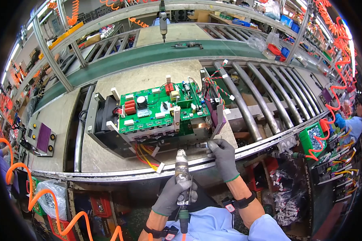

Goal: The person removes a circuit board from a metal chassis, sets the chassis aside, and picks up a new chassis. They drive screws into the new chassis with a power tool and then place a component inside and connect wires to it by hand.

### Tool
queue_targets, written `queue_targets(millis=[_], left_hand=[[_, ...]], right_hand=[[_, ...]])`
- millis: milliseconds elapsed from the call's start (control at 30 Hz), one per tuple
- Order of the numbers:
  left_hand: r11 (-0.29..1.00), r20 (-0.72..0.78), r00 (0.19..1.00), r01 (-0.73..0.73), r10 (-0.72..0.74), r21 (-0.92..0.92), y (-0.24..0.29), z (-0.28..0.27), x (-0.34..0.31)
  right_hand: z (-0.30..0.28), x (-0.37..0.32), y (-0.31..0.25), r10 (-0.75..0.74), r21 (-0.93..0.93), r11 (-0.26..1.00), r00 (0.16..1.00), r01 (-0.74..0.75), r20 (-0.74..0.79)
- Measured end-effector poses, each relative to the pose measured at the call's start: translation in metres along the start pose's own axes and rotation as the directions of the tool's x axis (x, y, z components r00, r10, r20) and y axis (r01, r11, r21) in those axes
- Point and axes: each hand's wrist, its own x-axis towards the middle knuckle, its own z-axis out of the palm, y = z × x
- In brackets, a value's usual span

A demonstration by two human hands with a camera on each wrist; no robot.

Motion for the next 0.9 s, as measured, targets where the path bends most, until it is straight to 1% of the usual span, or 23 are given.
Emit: queue_targets(millis=[133,233,333,433,533,633,767,833,900], left_hand=[[0.999,0.006,1.000,0.028,-0.028,0.040,0.006,0.000,0.001],[0.996,0.011,0.999,0.032,-0.033,0.079,0.008,0.000,0.003],[0.990,-0.013,0.999,0.035,-0.034,0.137,0.008,-0.001,0.006],[0.988,-0.022,0.999,0.035,-0.032,0.149,0.012,-0.001,0.006],[0.990,-0.014,0.999,0.032,-0.031,0.138,0.016,-0.002,0.007],[0.992,-0.008,0.999,0.034,-0.034,0.125,0.020,-0.003,0.010],[0.993,0.057,0.995,0.074,-0.079,0.091,0.024,-0.010,0.010],[0.990,0.048,0.994,0.089,-0.095,0.110,0.024,-0.012,0.010],[0.990,0.051,0.994,0.091,-0.097,0.109,0.024,-0.013,0.010]], right_hand=[[0.001,0.002,0.001,0.062,0.126,0.990,0.998,-0.058,-0.028],[-0.001,0.003,-0.006,0.048,0.048,0.998,0.999,-0.047,-0.011],[-0.006,0.006,-0.008,0.126,-0.036,0.991,0.992,-0.125,0.021],[-0.015,0.014,-0.008,0.204,0.148,0.963,0.969,-0.224,0.136],[-0.014,0.020,-0.011,0.198,0.175,0.959,0.968,-0.224,0.153],[-0.013,0.018,-0.021,0.132,-0.098,0.988,0.979,-0.118,0.154],[-0.025,0.024,-0.022,0.120,-0.097,0.990,0.959,-0.098,0.258],[-0.030,0.025,-0.025,0.131,-0.105,0.989,0.947,-0.104,0.294],[-0.028,0.024,-0.022,0.064,-0.137,0.990,0.960,-0.027,0.272]])
